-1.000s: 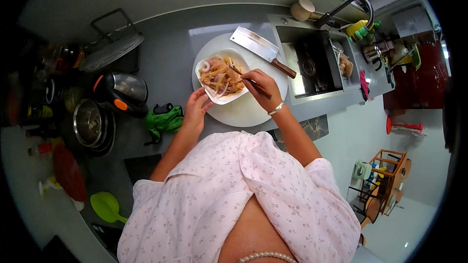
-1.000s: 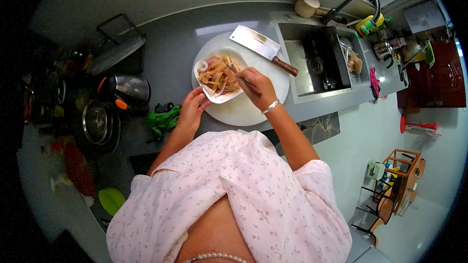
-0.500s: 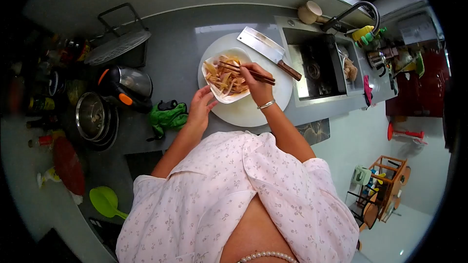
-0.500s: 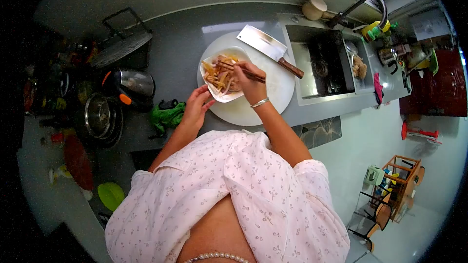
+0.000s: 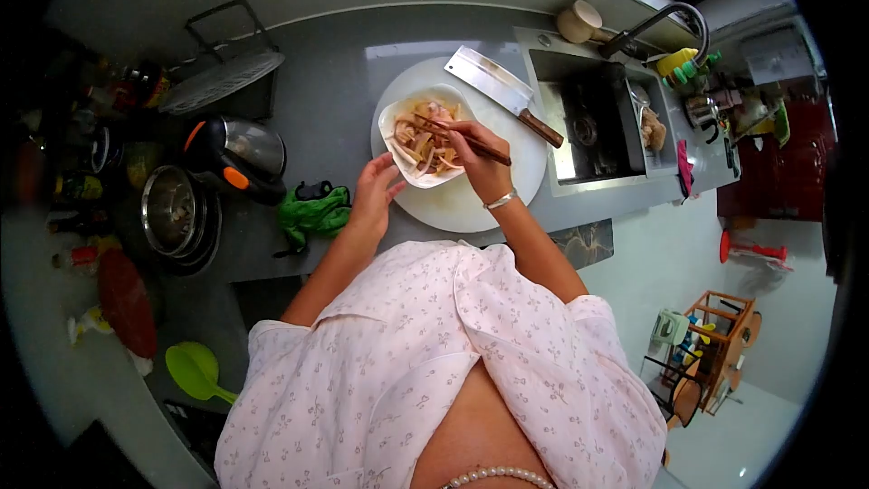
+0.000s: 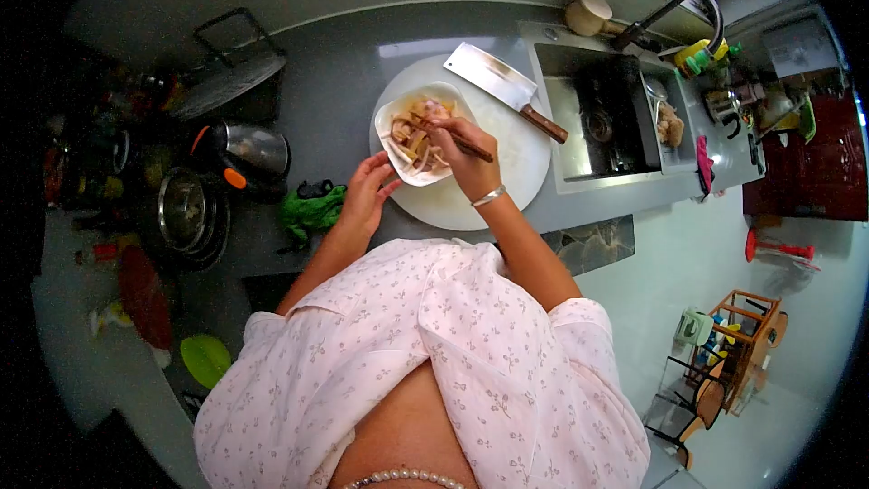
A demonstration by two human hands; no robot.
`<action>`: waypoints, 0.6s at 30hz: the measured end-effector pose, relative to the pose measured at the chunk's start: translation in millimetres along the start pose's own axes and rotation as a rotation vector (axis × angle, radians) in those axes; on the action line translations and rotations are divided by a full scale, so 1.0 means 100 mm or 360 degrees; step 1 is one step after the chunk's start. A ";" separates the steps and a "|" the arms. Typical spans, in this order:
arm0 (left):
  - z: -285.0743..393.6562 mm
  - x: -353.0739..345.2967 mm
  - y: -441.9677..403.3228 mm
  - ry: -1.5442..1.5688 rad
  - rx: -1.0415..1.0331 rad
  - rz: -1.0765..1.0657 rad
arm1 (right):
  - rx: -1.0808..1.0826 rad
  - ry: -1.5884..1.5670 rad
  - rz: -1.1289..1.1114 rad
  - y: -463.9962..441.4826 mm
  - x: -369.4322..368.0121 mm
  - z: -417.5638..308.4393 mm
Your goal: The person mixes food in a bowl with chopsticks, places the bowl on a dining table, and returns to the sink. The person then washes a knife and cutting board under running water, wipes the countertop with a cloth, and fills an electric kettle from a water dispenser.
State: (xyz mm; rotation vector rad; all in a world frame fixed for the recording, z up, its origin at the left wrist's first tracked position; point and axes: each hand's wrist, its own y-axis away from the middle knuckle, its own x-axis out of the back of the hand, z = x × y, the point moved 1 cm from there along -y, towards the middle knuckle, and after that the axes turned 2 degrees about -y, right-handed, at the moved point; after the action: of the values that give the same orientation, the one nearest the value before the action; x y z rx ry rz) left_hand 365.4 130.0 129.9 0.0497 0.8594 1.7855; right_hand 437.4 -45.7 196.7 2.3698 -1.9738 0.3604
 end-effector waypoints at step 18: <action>-0.11 0.06 -0.06 0.0066 -0.0031 0.0007 | 0.0389 0.0510 -0.0079 0.20 0.09 -0.29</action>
State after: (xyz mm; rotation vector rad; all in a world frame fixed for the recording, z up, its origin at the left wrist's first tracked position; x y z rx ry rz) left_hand 363.1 130.5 116.1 0.0018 0.8719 1.8040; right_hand 414.6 -52.8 224.1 2.3032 -1.8096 0.9619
